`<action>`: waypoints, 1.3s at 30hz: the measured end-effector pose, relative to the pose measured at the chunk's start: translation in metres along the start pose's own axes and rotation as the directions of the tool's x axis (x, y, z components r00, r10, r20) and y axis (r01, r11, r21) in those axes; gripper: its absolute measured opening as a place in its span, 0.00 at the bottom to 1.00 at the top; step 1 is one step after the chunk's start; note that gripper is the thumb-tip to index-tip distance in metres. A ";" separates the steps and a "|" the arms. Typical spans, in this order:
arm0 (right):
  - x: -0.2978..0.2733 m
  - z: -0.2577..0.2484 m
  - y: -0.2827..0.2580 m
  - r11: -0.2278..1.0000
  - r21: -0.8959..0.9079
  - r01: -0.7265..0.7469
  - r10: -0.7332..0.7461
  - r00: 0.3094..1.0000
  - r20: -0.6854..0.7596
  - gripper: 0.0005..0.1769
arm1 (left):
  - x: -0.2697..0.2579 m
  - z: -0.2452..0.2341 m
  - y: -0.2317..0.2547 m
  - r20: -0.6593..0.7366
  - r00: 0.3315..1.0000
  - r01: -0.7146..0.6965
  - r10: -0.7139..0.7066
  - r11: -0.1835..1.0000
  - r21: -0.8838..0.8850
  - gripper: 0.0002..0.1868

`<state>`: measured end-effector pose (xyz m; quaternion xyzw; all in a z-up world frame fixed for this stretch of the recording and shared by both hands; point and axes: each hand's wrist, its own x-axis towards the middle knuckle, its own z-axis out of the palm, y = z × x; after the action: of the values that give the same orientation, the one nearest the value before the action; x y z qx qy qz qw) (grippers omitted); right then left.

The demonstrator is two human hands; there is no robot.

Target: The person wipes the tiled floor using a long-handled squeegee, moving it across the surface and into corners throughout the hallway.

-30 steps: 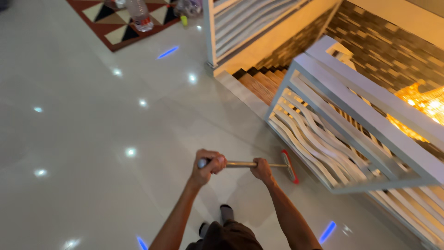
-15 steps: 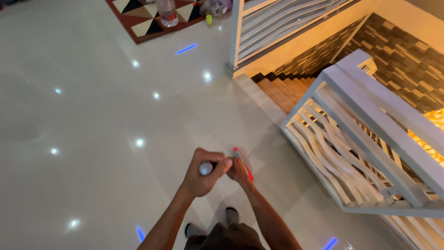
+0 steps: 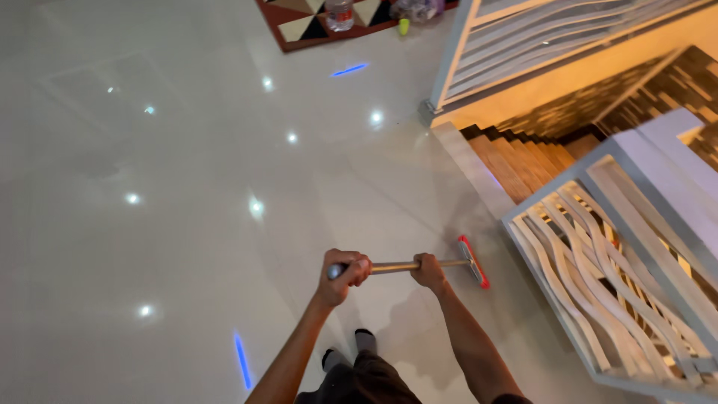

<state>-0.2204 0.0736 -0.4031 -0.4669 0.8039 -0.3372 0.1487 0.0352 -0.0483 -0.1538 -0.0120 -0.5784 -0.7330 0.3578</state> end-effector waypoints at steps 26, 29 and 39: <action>0.064 0.142 -0.164 0.997 0.040 -0.064 0.056 0.984 0.171 0.09 | -0.024 -0.154 0.147 -0.158 0.987 0.056 -0.041 0.994 0.090 0.24; 0.077 0.136 -0.151 1.000 0.015 -0.010 0.008 0.990 0.141 0.08 | -0.029 -0.176 0.097 -0.140 0.989 -0.054 0.054 0.999 0.001 0.24; 0.093 0.226 -0.203 0.986 0.092 0.140 -0.147 0.987 0.072 0.04 | -0.038 -0.225 0.131 -0.306 0.949 0.104 -0.072 0.990 0.090 0.24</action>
<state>-0.0112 -0.1655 -0.4224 -0.5295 0.7464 -0.3628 0.1756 0.2232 -0.2310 -0.1342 0.1446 -0.5546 -0.7102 0.4089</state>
